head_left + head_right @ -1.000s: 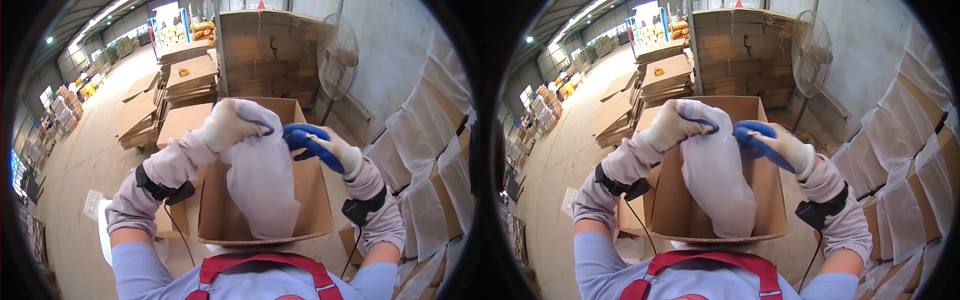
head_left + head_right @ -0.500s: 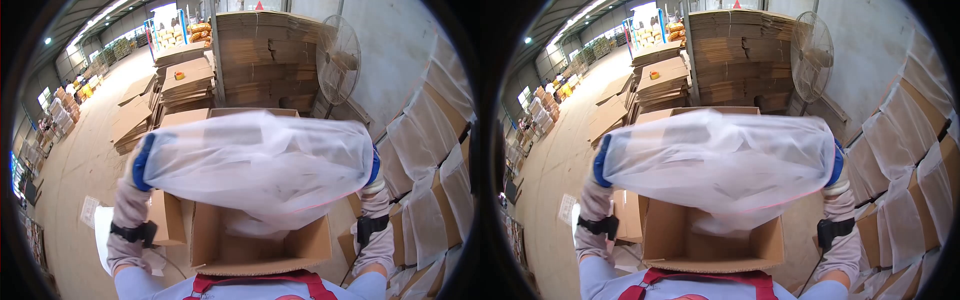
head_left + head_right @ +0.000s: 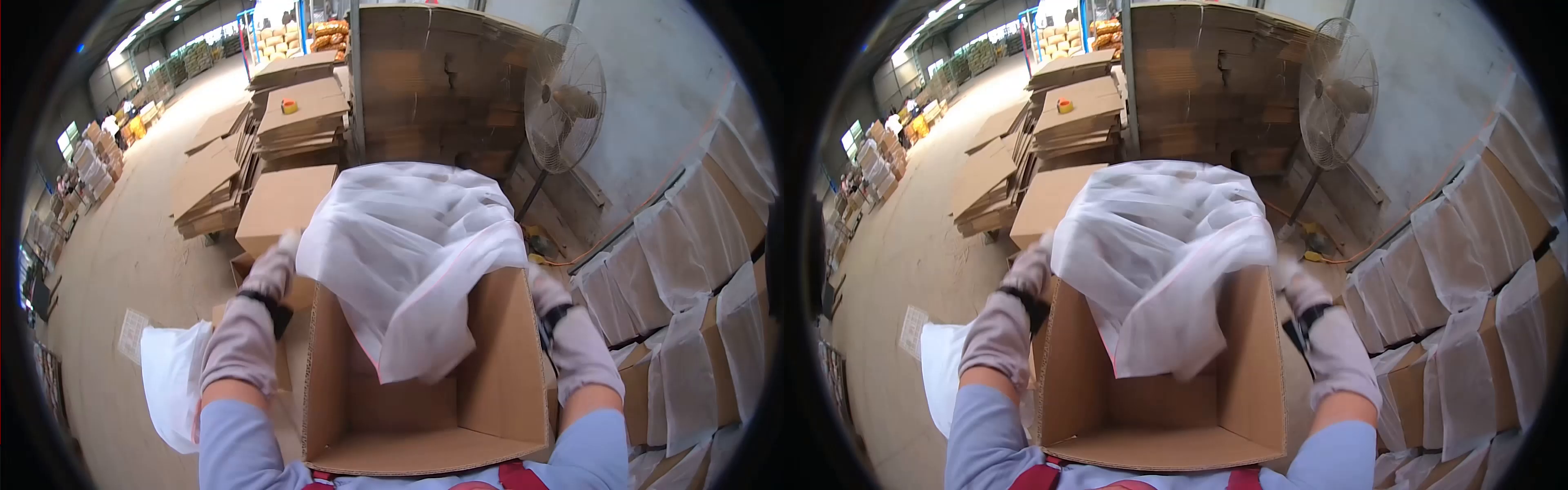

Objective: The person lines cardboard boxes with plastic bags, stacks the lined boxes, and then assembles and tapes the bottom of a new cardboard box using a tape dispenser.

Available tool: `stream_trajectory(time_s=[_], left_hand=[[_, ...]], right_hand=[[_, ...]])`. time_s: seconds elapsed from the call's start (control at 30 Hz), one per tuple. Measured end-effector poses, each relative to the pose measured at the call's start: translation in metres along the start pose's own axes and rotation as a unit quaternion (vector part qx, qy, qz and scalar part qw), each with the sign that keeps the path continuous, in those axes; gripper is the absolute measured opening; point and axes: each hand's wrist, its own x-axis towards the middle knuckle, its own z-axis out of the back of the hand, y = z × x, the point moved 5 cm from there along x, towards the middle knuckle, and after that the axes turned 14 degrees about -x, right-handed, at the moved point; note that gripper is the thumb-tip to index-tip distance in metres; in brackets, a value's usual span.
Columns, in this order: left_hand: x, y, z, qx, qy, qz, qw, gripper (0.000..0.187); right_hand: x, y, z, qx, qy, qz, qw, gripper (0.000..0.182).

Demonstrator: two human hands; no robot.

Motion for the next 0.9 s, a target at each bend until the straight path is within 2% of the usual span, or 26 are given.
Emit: stream_trajectory(time_s=[0.03,0.07,0.1,0.13,0.17,0.2,0.23,0.27,0.3,0.33,0.37,0.4,0.43,0.47,0.5,0.53,0.57,0.6,0.63,0.67,0.73,0.77,0.83,0.87,0.9], left_hand=[[-0.069,0.005,-0.003,-0.156,0.125,0.09,0.976,0.042],[-0.146,-0.01,0.017,-0.31,0.197,0.213,0.905,0.037],[-0.197,-0.021,0.038,-0.396,0.21,0.281,0.849,0.033],[-0.236,-0.037,0.062,-0.444,0.205,0.32,0.811,0.03],[-0.261,-0.05,0.096,-0.476,0.134,0.329,0.805,0.023],[-0.266,-0.04,0.114,-0.505,0.113,0.292,0.804,0.026],[-0.261,-0.033,0.131,-0.577,0.115,0.192,0.785,0.033],[-0.268,-0.064,0.16,-0.589,0.078,0.132,0.794,0.04],[-0.27,-0.097,0.185,-0.557,0.04,0.052,0.828,0.044],[-0.275,-0.136,0.207,-0.547,0.045,0.013,0.836,0.05],[-0.282,-0.178,0.225,-0.508,0.058,-0.083,0.855,0.05],[-0.3,-0.225,0.235,-0.544,0.072,-0.11,0.829,0.052],[-0.316,-0.26,0.243,-0.519,0.103,-0.169,0.832,0.053],[-0.336,-0.29,0.251,-0.393,0.117,-0.257,0.875,0.054],[-0.353,-0.318,0.258,-0.262,0.139,-0.366,0.882,0.059],[-0.372,-0.34,0.266,-0.141,0.137,-0.429,0.882,0.07],[-0.388,-0.356,0.265,-0.006,0.109,-0.487,0.866,0.078],[-0.399,-0.363,0.265,0.043,0.089,-0.493,0.864,0.08],[-0.409,-0.368,0.263,0.089,0.075,-0.497,0.86,0.083],[-0.414,-0.372,0.26,0.087,0.078,-0.5,0.858,0.083],[-0.42,-0.373,0.257,0.125,0.011,-0.548,0.827,0.064],[-0.416,-0.367,0.253,0.122,0.013,-0.56,0.82,0.064],[-0.401,-0.351,0.254,0.052,-0.026,-0.574,0.817,0.04],[-0.396,-0.341,0.26,0.007,-0.006,-0.561,0.828,0.025],[-0.403,-0.341,0.278,-0.035,-0.001,-0.581,0.813,0.025]], right_hand=[[-0.038,0.02,-0.005,-0.05,0.167,-0.119,0.977,0.043],[-0.061,-0.002,-0.019,0.004,0.25,-0.136,0.959,0.043],[-0.078,-0.029,-0.025,0.056,0.332,-0.15,0.93,0.042],[-0.083,-0.036,0.01,0.055,0.213,-0.124,0.968,0.043],[-0.095,-0.03,0.057,0.058,0.092,-0.094,0.99,0.043],[-0.099,-0.019,0.093,0.287,-0.002,-0.043,0.957,0.046],[-0.108,0.038,0.139,0.345,-0.042,0.088,0.933,0.054],[-0.124,0.103,0.183,0.155,-0.093,0.223,0.958,0.059],[-0.138,0.165,0.206,-0.043,-0.143,0.349,0.925,0.065],[-0.147,0.217,0.201,-0.126,-0.125,0.431,0.885,0.067],[-0.157,0.258,0.19,-0.208,-0.11,0.507,0.829,0.069],[-0.148,0.276,0.159,-0.28,-0.109,0.535,0.79,0.065],[-0.139,0.29,0.13,-0.353,-0.106,0.558,0.743,0.061],[-0.135,0.306,0.129,-0.458,-0.014,0.501,0.734,0.046],[-0.133,0.312,0.132,-0.554,0.078,0.431,0.708,0.033],[-0.121,0.297,0.125,-0.54,0.049,0.43,0.722,0.026],[-0.145,0.287,0.15,-0.368,0.027,0.502,0.783,0.022],[-0.178,0.283,0.184,-0.18,0.007,0.555,0.812,0.019],[-0.208,0.279,0.208,-0.142,-0.043,0.573,0.806,0.018],[-0.24,0.275,0.231,-0.103,-0.092,0.585,0.799,0.018],[-0.291,0.279,0.258,-0.155,-0.163,0.545,0.808,0.021],[-0.31,0.279,0.264,-0.187,-0.133,0.512,0.828,0.023],[-0.342,0.285,0.261,-0.181,-0.172,0.483,0.839,0.025],[-0.358,0.29,0.259,-0.182,-0.184,0.454,0.852,0.026],[-0.374,0.296,0.257,-0.181,-0.198,0.424,0.865,0.027]])
